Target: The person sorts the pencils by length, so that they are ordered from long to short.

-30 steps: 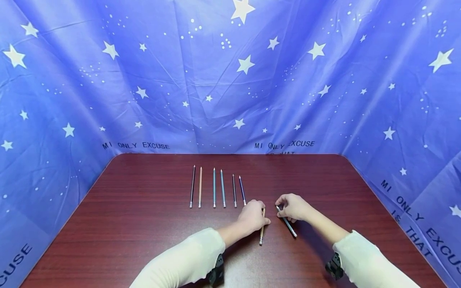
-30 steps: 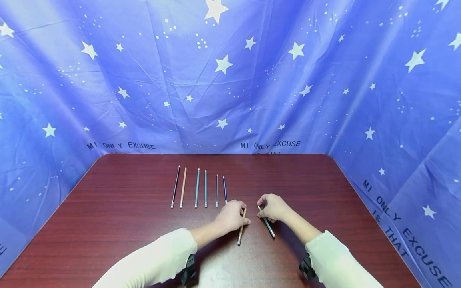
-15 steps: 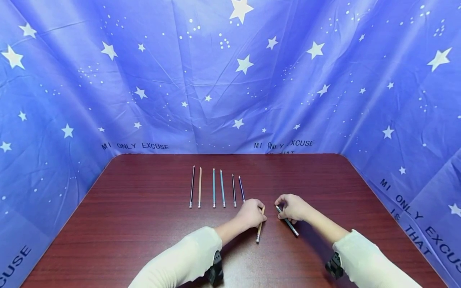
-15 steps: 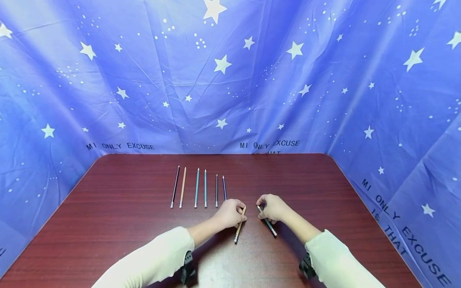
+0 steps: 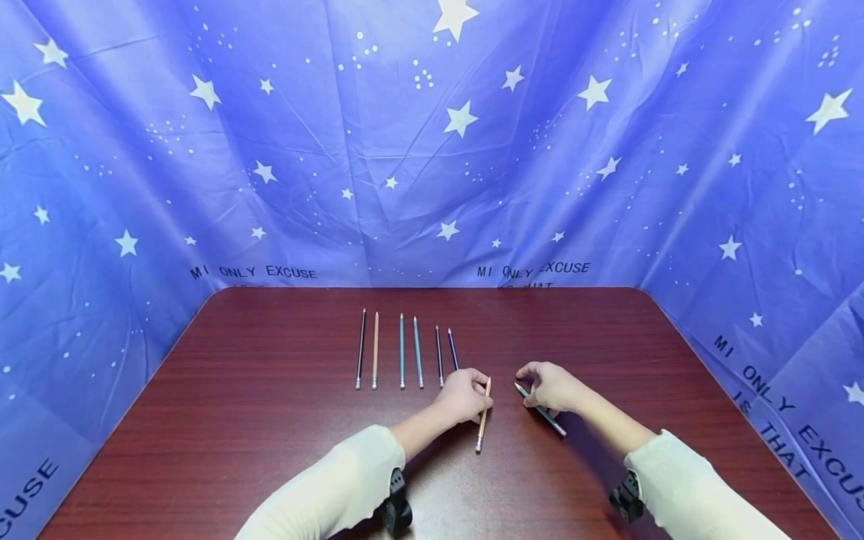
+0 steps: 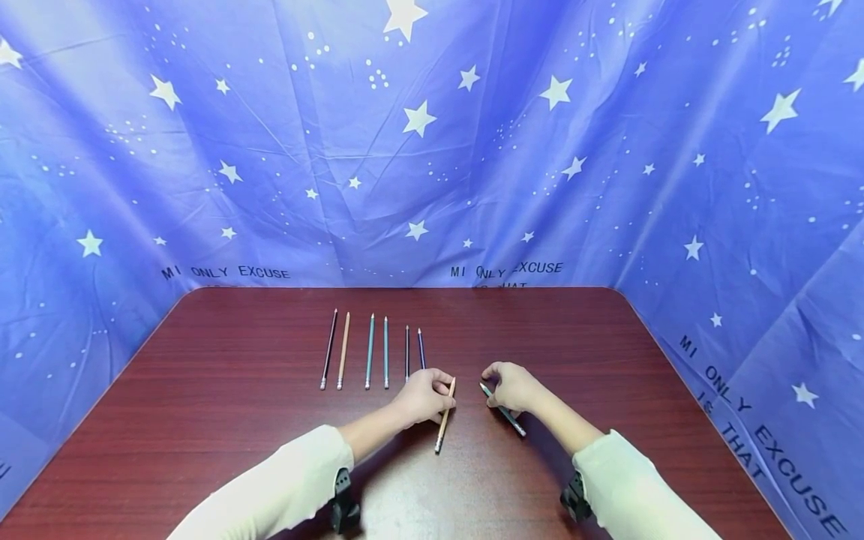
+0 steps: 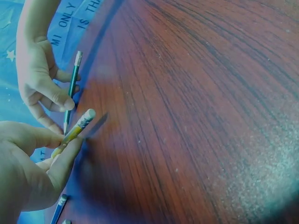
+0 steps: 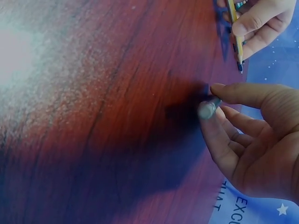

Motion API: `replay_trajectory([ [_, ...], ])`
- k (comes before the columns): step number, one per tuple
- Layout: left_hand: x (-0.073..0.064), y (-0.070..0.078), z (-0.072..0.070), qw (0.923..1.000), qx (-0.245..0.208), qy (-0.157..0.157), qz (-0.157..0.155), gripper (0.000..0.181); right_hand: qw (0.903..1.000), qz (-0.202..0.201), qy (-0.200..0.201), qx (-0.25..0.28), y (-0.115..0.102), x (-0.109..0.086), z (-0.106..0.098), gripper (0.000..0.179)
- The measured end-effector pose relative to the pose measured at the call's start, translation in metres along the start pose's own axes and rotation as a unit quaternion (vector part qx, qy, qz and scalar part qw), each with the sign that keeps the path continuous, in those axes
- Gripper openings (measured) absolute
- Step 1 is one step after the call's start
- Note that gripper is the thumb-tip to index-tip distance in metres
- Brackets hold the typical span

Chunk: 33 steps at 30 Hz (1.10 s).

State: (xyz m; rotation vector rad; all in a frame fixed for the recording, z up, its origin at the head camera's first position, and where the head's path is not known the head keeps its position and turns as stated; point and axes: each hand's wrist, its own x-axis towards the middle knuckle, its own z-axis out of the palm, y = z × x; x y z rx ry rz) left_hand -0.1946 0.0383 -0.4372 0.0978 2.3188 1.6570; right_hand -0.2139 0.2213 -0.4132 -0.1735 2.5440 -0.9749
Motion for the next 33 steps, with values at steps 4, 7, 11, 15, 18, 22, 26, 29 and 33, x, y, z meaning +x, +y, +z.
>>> replay_trajectory([
  [4,0.000,0.000,-0.004,0.9988,-0.050,-0.002,-0.005,0.030,0.9999,-0.012,0.010,-0.001,0.000,0.001,-0.001,0.038],
  [7,0.002,-0.001,-0.007,0.9970,-0.077,0.001,-0.010,0.031,0.9998,-0.012,0.014,0.010,-0.001,0.002,-0.003,0.035],
  [11,0.003,-0.002,-0.010,0.9928,-0.119,0.010,-0.015,0.035,0.9991,-0.007,0.006,0.041,-0.003,0.002,-0.005,0.034],
  [15,0.003,-0.002,-0.012,0.9869,-0.159,0.016,-0.022,0.038,0.9960,-0.005,-0.004,0.089,-0.003,0.002,-0.005,0.035],
  [18,0.004,-0.002,-0.011,0.9830,-0.180,0.018,-0.028,0.039,0.9907,-0.001,-0.007,0.136,-0.003,0.003,-0.004,0.038],
  [22,0.004,-0.003,-0.009,0.9798,-0.197,0.024,-0.028,0.038,0.9841,0.006,-0.007,0.177,-0.004,0.004,-0.003,0.042],
  [26,0.004,-0.003,-0.008,0.9754,-0.217,0.029,-0.030,0.038,0.9797,0.008,-0.012,0.200,-0.005,0.005,-0.003,0.044],
  [29,0.004,-0.002,-0.007,0.9724,-0.229,0.033,-0.030,0.039,0.9765,0.005,-0.016,0.215,-0.005,0.006,-0.002,0.044],
  [33,0.004,-0.001,-0.007,0.9700,-0.238,0.038,-0.029,0.041,0.9728,-0.005,-0.019,0.231,-0.007,0.007,-0.002,0.046],
])
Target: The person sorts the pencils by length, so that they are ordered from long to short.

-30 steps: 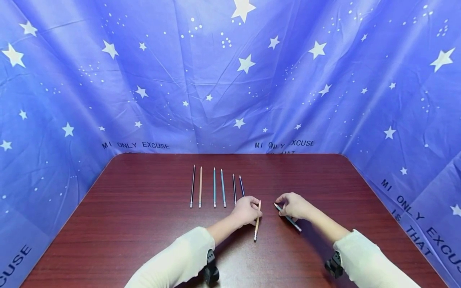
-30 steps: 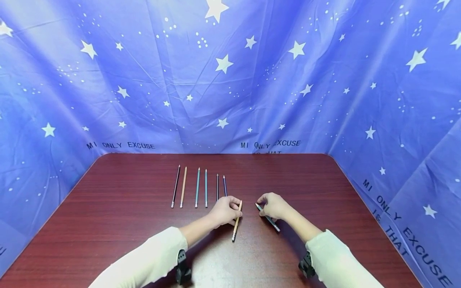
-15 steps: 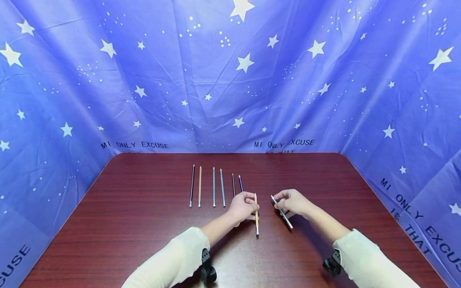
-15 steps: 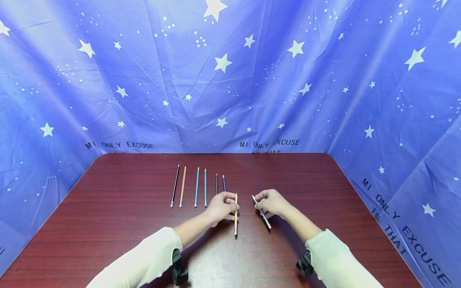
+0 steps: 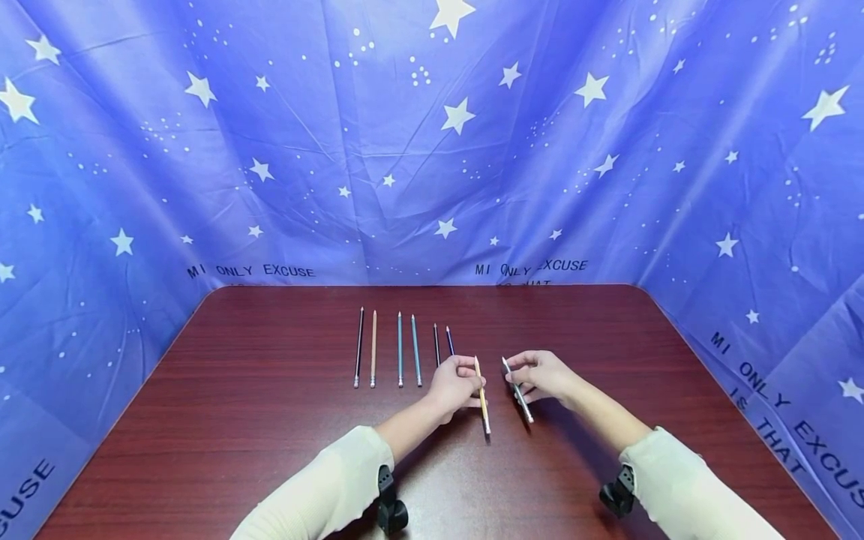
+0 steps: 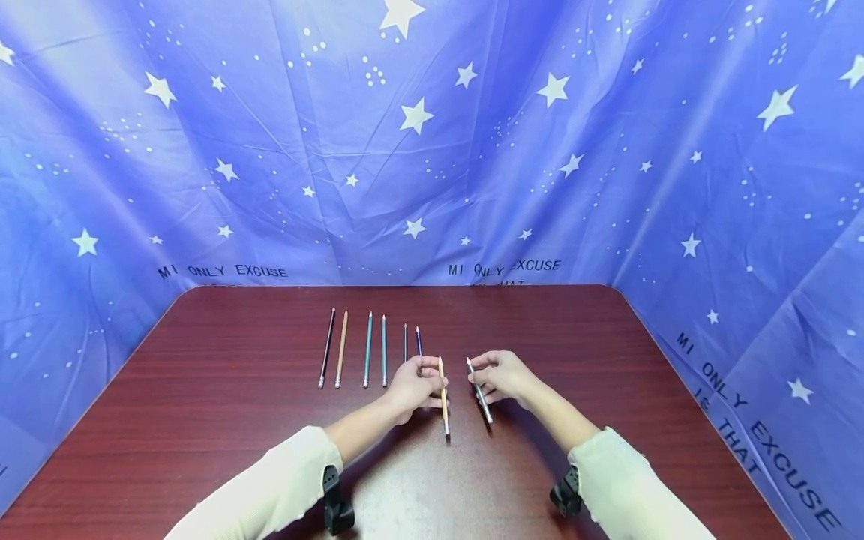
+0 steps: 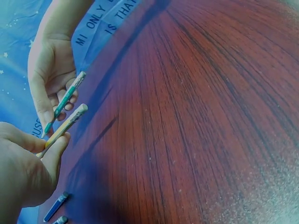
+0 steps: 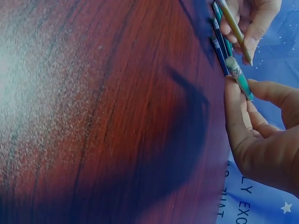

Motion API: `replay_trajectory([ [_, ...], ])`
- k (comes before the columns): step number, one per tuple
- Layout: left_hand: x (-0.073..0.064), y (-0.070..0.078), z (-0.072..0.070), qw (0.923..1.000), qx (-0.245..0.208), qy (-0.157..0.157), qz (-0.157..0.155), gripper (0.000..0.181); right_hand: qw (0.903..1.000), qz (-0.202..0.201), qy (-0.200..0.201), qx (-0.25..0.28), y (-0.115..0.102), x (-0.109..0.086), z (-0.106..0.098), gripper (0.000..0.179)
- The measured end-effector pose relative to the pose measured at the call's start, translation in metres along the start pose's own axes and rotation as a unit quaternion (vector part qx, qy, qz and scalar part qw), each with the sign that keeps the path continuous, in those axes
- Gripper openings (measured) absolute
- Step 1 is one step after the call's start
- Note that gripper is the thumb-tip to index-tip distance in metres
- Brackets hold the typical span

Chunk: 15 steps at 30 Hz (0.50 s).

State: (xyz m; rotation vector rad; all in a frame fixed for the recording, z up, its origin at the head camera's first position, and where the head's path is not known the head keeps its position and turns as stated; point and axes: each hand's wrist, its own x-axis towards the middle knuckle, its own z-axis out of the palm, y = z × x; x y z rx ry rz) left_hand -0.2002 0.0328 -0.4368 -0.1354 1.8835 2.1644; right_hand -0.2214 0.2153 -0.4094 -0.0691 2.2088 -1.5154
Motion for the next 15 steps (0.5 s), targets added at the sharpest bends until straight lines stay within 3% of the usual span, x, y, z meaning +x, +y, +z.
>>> replay_trajectory([
  [15,-0.0013,0.0100,-0.0016,0.9998,-0.015,0.012,-0.001,0.041,0.9989,-0.022,-0.012,0.040,-0.0013,0.0000,0.0056,0.050],
])
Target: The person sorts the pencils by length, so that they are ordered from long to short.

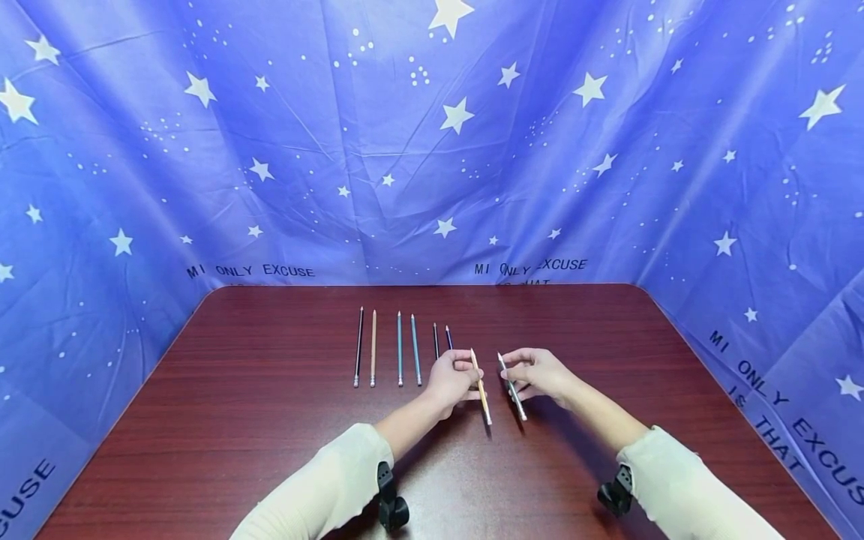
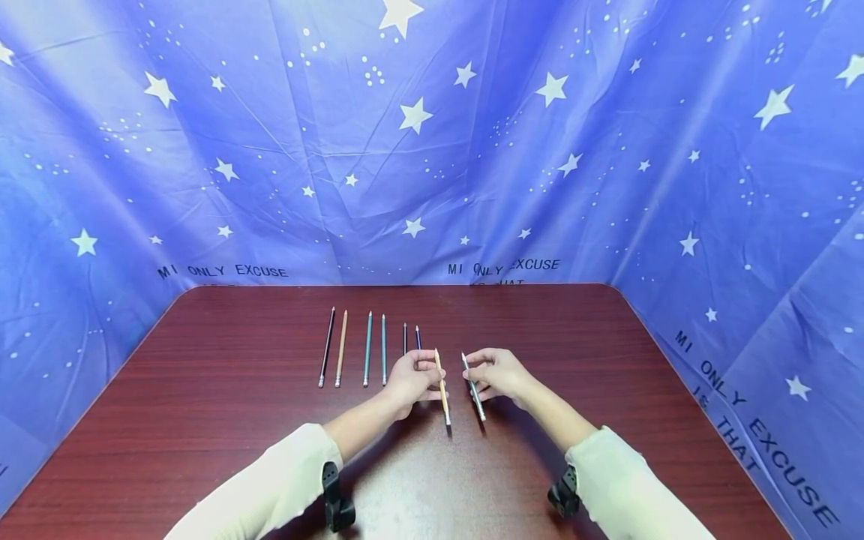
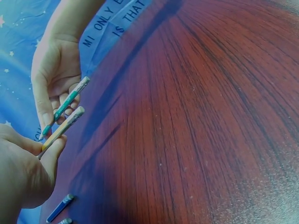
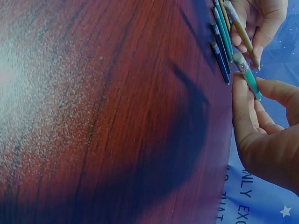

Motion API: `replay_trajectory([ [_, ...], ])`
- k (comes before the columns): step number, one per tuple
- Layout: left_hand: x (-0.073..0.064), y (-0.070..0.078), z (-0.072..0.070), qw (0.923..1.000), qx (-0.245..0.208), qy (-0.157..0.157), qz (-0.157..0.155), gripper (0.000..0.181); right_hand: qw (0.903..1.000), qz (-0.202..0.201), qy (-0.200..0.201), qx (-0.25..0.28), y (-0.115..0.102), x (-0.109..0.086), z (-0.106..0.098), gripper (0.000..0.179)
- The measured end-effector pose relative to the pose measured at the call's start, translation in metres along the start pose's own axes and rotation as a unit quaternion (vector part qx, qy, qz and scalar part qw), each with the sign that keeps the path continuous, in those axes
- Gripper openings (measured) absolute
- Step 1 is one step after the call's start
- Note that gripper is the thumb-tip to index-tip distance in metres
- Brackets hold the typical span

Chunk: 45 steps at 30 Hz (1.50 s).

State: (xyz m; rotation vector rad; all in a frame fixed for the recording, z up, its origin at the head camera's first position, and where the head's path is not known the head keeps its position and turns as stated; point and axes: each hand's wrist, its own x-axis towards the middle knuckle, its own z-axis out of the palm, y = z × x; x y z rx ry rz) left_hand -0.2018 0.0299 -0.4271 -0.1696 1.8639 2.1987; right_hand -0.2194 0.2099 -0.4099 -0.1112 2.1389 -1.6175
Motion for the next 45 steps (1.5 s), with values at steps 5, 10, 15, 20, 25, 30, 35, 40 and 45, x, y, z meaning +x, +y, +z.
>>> replay_trajectory([
  [5,0.001,0.001,0.000,1.0000,-0.004,0.004,0.000,0.038,1.0000,-0.002,0.005,0.002,-0.001,0.000,-0.002,0.050],
  [10,0.005,0.000,0.000,0.9999,-0.006,0.008,0.003,0.041,1.0000,-0.002,0.009,-0.002,-0.001,-0.002,-0.004,0.050],
  [15,0.010,-0.001,0.000,0.9999,-0.010,0.011,0.008,0.039,0.9999,-0.004,0.012,-0.001,-0.002,-0.002,-0.004,0.051],
  [20,0.013,0.002,0.000,0.9997,0.003,0.018,0.017,0.041,0.9998,-0.007,0.017,-0.004,-0.002,-0.002,-0.005,0.051],
  [25,0.016,0.007,0.000,0.9991,0.017,0.032,0.023,0.041,0.9998,-0.015,0.011,-0.006,-0.004,-0.003,-0.005,0.052],
  [30,0.024,0.013,-0.001,0.9978,0.029,0.048,0.035,0.039,0.9998,-0.014,0.015,-0.004,-0.005,-0.003,-0.005,0.052],
  [35,0.034,0.018,-0.003,0.9956,0.048,0.060,0.053,0.039,0.9998,-0.014,0.017,-0.003,-0.004,-0.002,-0.006,0.052],
  [40,0.044,0.019,-0.005,0.9933,0.055,0.078,0.065,0.038,0.9998,-0.014,0.016,-0.002,-0.003,-0.001,-0.006,0.052],
  [45,0.052,0.017,-0.009,0.9910,0.063,0.097,0.068,0.037,0.9998,-0.013,0.015,-0.002,-0.002,-0.001,-0.006,0.052],
])
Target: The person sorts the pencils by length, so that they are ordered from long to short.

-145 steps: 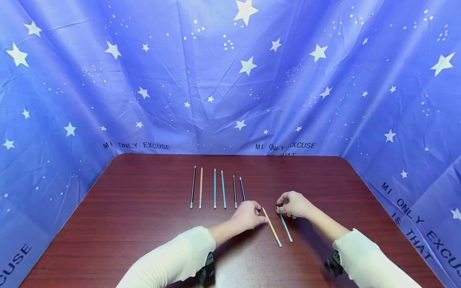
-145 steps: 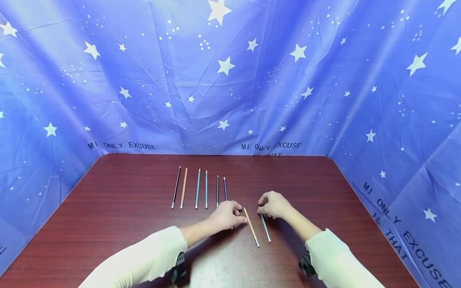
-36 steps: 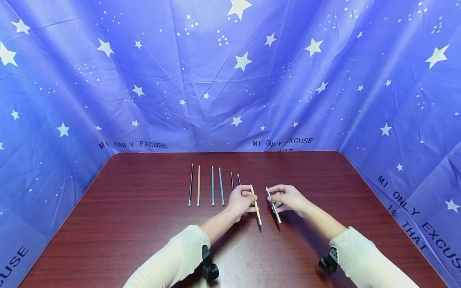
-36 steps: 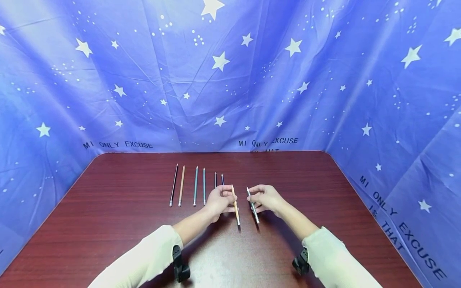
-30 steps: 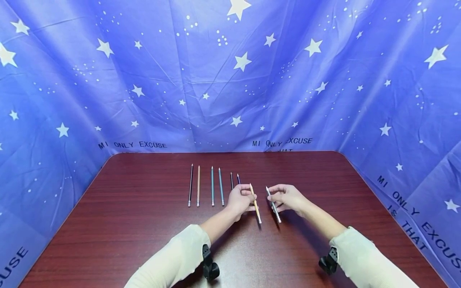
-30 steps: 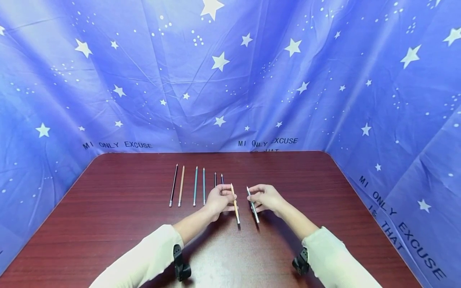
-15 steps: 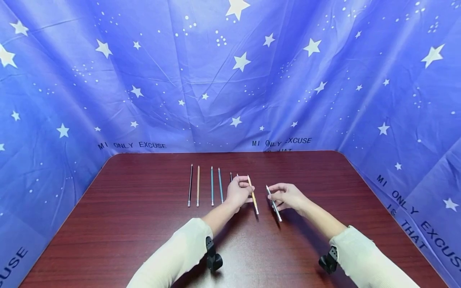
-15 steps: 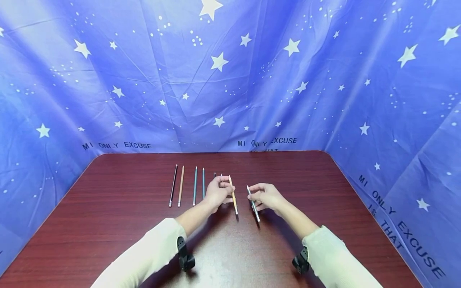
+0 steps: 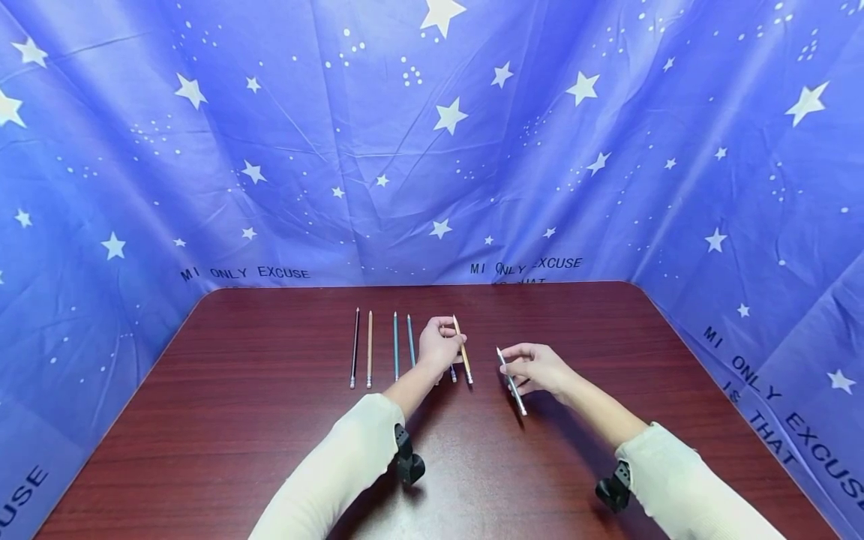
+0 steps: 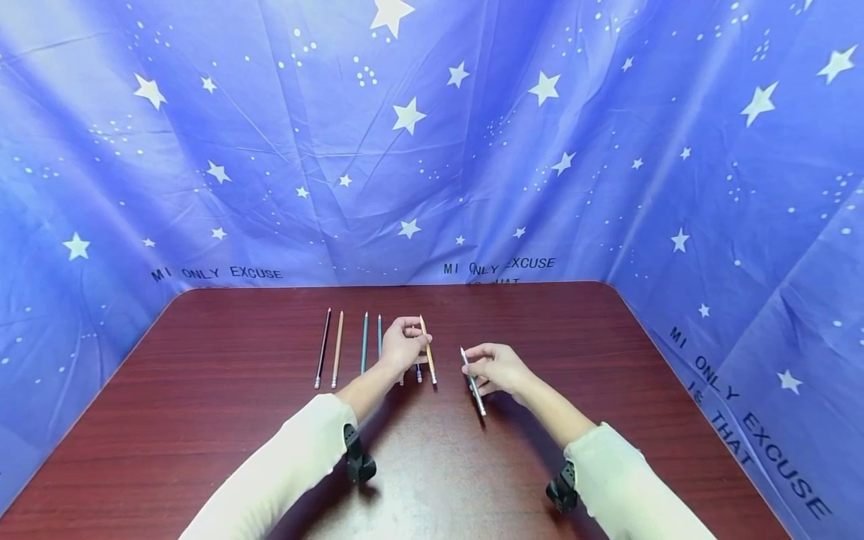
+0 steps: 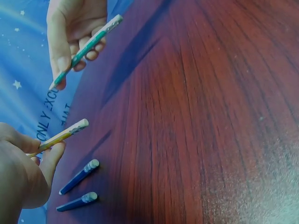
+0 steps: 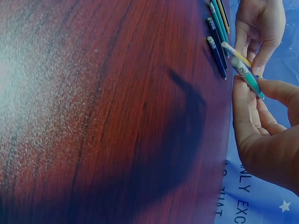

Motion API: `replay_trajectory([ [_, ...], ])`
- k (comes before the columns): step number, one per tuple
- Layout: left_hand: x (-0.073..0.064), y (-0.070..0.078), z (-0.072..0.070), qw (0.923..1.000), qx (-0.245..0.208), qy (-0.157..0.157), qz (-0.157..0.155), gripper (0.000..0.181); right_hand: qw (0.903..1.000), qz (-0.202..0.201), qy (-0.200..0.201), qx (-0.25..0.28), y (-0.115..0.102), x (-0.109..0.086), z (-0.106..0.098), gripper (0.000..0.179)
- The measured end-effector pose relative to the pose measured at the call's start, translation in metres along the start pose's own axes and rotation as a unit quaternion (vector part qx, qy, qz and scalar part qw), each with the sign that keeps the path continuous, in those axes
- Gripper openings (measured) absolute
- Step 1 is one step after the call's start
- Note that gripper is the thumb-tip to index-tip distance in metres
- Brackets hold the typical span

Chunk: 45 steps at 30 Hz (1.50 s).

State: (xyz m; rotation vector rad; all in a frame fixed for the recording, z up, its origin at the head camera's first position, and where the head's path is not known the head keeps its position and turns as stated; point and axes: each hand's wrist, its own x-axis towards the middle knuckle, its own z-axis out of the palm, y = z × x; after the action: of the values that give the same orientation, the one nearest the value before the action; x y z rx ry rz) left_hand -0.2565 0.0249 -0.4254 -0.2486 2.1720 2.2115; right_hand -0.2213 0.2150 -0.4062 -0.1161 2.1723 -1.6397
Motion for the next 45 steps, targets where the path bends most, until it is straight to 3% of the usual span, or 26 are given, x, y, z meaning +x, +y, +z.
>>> replay_trajectory([
  [9,0.008,-0.004,0.006,0.9998,0.017,0.001,0.004,0.038,1.0000,-0.003,-0.001,-0.001,0.001,0.000,-0.002,0.052],
  [24,0.019,-0.011,0.022,0.9946,0.101,0.016,0.013,0.034,1.0000,0.001,-0.002,0.004,0.002,-0.001,0.001,0.052],
  [33,0.022,-0.007,0.020,0.9771,0.211,0.025,0.003,0.030,1.0000,-0.001,-0.003,0.001,0.004,0.001,0.001,0.053],
  [45,0.021,-0.007,0.021,0.9702,0.242,0.020,0.008,0.026,1.0000,0.008,0.002,-0.003,0.003,0.003,0.001,0.051],
])
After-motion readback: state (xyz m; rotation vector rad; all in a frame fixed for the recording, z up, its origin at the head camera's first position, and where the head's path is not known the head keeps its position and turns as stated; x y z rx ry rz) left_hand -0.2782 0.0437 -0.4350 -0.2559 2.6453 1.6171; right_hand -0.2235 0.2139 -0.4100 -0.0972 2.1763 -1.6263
